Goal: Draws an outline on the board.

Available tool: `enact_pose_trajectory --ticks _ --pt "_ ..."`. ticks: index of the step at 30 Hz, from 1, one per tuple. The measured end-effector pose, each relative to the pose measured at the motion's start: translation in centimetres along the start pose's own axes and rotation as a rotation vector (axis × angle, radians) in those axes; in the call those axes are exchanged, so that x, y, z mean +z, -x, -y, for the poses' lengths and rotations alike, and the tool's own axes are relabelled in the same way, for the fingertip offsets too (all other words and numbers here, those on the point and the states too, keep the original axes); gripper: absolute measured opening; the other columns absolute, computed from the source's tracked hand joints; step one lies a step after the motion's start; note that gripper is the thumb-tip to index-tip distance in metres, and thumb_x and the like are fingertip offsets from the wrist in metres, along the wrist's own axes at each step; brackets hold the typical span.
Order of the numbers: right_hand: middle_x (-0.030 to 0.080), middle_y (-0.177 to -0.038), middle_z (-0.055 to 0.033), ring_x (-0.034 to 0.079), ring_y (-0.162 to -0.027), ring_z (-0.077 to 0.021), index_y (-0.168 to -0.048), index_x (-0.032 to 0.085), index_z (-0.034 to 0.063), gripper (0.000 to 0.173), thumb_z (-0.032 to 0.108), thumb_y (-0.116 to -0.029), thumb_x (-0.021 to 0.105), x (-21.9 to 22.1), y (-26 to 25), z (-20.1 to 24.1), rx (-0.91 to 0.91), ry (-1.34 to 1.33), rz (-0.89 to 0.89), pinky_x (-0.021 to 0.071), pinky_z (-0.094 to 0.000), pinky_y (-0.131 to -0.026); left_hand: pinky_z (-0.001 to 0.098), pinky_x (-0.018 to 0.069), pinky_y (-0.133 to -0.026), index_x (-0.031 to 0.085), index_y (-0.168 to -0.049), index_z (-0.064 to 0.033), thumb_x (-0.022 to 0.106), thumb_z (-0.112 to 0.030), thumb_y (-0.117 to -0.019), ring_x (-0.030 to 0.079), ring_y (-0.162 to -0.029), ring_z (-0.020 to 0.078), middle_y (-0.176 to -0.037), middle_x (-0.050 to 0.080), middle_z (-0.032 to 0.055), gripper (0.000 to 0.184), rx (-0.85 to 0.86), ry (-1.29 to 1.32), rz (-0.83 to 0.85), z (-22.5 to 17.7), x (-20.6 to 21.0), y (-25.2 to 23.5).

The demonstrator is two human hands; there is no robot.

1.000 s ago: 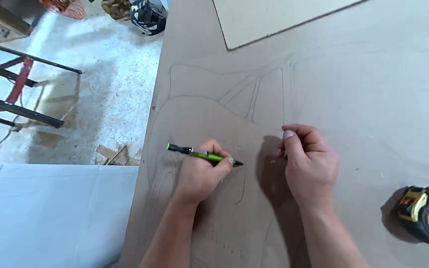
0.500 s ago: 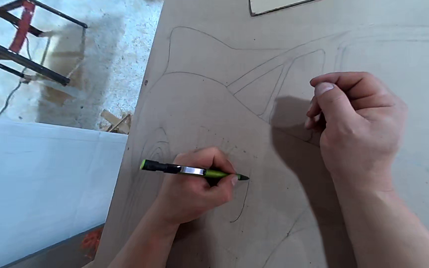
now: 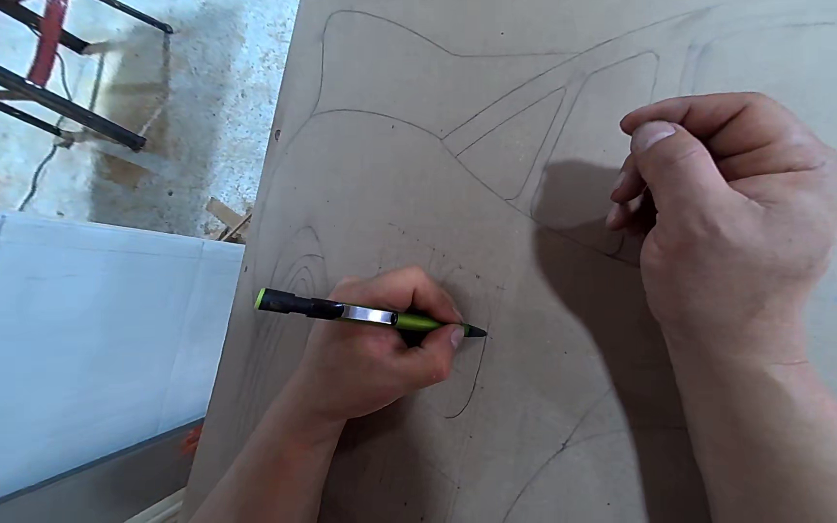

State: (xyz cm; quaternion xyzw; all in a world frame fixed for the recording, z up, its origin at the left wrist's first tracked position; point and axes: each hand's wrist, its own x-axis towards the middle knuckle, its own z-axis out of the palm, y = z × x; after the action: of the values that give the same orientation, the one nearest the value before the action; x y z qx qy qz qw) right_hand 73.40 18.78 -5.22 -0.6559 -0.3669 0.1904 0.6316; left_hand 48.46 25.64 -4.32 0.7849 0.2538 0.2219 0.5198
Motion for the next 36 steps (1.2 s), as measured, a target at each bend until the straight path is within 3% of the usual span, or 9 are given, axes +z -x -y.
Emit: enact_pose_trajectory --ticks 7,24,36 --pt "0.066 -0.076 0.0058 0.065 -0.061 -0.0057 -0.107 0.068 0.0083 0.012 0.013 -0.1042 0.057 -0.1 -0.1 -0.2 -0.008 -0.018 0.011 0.0579 -0.0217 -0.053 0.0199 0.0560 -0.054 0.069 -0.087 -0.0126 0.074 -0.011 -0.0824 0.065 -0.065 0.0066 -0.079 0.069 -0.0033 0.007 -0.008 -0.008 -0.051 -0.1 0.4 0.0" --pt "0.066 -0.077 0.0067 0.064 -0.061 -0.0059 -0.108 0.067 0.0097 0.014 0.016 -0.1060 0.055 -0.1 -0.1 -0.5 0.006 -0.020 0.028 0.0570 -0.0212 -0.052 0.0185 0.0502 -0.046 0.068 -0.087 -0.0101 0.073 -0.008 -0.0861 0.060 -0.056 0.0061 -0.078 0.069 -0.0001 0.005 -0.061 0.017 -0.131 -0.5 1.0 0.0" --pt "0.066 -0.077 0.0070 0.065 -0.061 -0.0056 -0.107 0.067 0.0098 0.013 0.016 -0.1057 0.056 0.0 -0.1 -0.4 0.004 -0.004 0.027 0.0570 -0.0210 -0.052 0.0232 0.0554 -0.046 0.068 -0.089 -0.0108 0.073 -0.010 -0.0881 0.063 -0.056 0.0107 -0.078 0.070 0.0012 0.005 -0.093 0.007 -0.220 -0.6 1.5 -0.1"
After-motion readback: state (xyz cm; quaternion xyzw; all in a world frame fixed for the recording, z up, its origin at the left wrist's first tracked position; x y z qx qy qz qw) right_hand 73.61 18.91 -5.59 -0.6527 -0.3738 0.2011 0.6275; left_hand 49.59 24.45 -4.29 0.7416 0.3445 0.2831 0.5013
